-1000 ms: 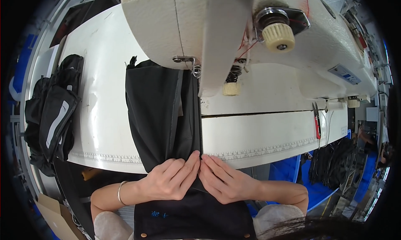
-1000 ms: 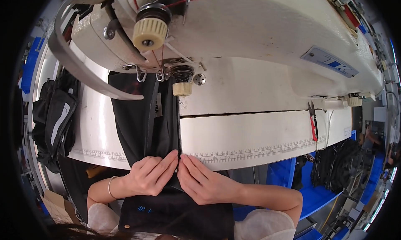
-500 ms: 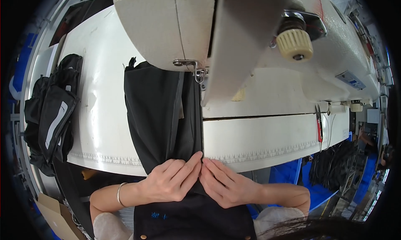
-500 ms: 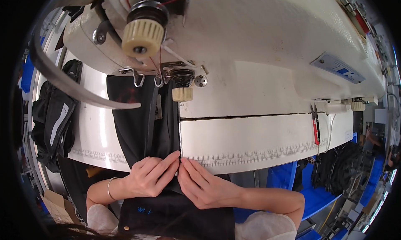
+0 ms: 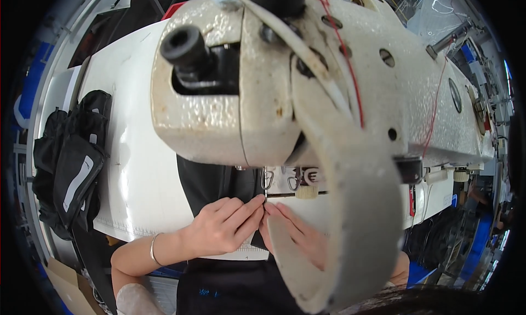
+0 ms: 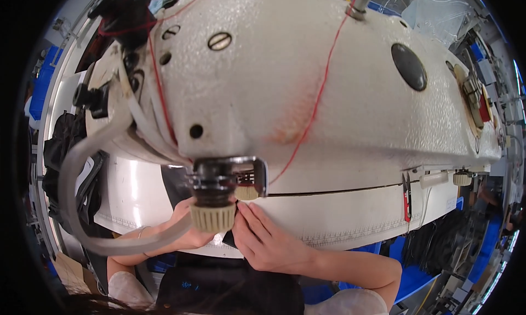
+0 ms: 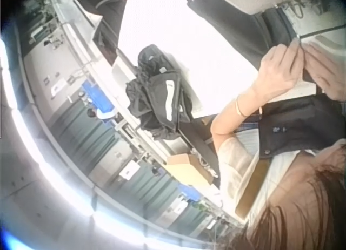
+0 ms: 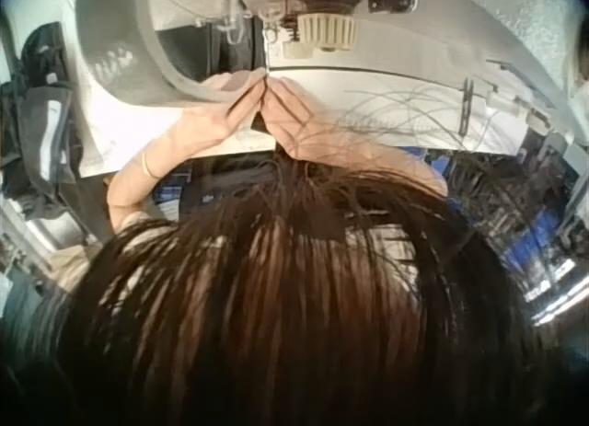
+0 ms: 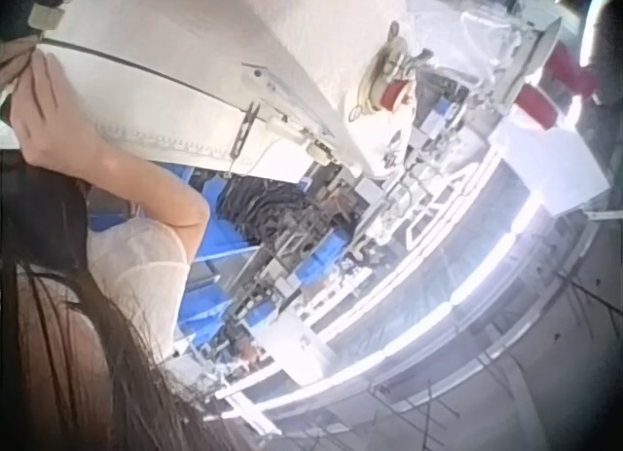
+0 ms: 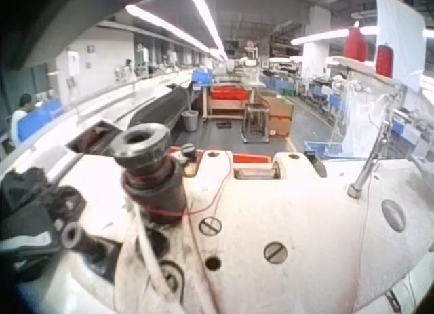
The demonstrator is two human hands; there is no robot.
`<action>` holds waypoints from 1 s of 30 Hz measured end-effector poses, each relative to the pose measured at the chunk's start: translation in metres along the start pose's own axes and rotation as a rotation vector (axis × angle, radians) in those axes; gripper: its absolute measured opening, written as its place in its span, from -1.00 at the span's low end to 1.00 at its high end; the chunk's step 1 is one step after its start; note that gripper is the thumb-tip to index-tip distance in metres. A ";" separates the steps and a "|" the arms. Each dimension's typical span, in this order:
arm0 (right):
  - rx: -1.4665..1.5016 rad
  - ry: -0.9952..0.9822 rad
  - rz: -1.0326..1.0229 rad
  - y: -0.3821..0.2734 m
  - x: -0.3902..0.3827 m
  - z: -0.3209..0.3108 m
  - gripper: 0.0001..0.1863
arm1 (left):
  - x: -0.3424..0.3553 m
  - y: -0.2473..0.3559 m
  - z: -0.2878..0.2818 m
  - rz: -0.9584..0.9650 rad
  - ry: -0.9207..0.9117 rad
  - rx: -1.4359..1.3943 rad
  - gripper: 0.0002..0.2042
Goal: Sewing zippers and straps onto black bag components using an industrial sewing machine and organizing zipper tapes.
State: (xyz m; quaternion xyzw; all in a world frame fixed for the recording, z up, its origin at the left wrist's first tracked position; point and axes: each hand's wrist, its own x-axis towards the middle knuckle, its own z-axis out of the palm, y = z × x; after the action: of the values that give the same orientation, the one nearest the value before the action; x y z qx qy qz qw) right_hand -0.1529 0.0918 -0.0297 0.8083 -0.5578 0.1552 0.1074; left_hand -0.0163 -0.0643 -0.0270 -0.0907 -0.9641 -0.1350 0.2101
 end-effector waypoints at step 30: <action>0.141 0.153 -0.041 0.056 0.008 0.037 -0.75 | 0.017 -0.048 -0.020 -0.286 -0.128 -0.122 -0.60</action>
State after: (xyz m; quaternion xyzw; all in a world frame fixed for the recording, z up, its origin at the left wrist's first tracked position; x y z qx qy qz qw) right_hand -0.1979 0.0517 -0.0610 0.8109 -0.5189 0.2532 0.0955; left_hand -0.0347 -0.1141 -0.0128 0.0263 -0.9686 -0.2156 0.1208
